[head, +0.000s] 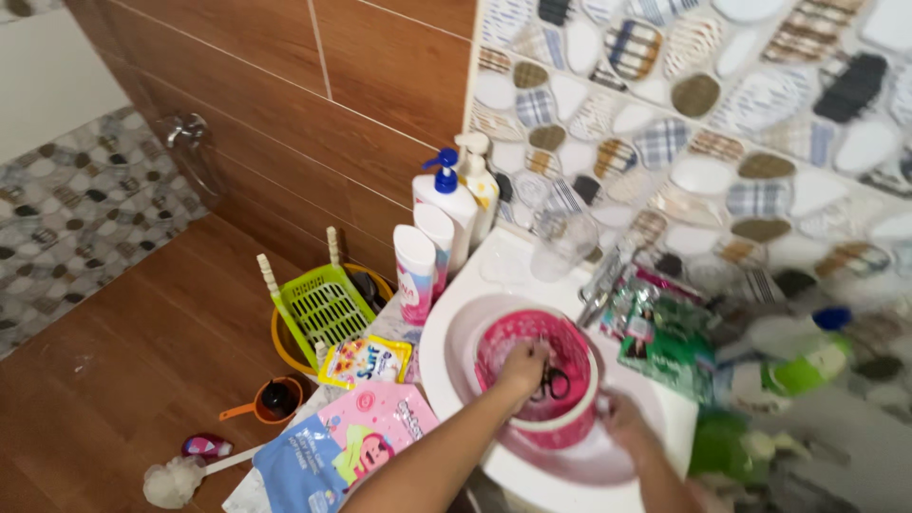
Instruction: The person washes several sachets and a small pink plastic basket in a bathroom sink, rubbing them by hand under water and soap.
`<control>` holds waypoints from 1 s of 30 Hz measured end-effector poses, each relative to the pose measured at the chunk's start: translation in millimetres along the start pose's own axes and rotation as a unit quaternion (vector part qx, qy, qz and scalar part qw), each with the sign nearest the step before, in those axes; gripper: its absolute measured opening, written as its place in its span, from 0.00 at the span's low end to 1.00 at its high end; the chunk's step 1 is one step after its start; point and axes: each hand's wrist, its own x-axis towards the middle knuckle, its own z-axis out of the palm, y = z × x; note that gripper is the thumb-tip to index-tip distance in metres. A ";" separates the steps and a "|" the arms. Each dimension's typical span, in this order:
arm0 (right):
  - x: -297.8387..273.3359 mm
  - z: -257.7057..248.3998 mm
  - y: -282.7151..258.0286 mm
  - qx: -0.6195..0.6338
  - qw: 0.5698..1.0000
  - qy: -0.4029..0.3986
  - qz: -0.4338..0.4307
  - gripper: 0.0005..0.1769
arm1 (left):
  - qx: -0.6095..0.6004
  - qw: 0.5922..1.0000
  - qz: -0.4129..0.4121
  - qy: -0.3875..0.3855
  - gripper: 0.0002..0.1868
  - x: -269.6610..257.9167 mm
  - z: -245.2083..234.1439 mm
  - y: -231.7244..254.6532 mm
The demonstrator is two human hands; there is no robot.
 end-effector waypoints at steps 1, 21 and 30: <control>2.4 10.8 5.9 -0.033 0.999 -0.020 -0.019 0.31 | 0.002 1.000 -0.008 -0.012 0.15 -4.2 -2.0 1.8; -26.9 -28.2 -81.1 -0.297 0.914 -0.269 -0.060 0.39 | -0.091 0.988 -0.043 -0.116 0.08 -10.7 -18.9 -4.4; -31.0 -33.8 -5.0 -0.222 0.973 -0.053 -0.038 0.34 | -0.050 0.993 0.020 -0.105 0.08 -14.8 -19.3 -9.4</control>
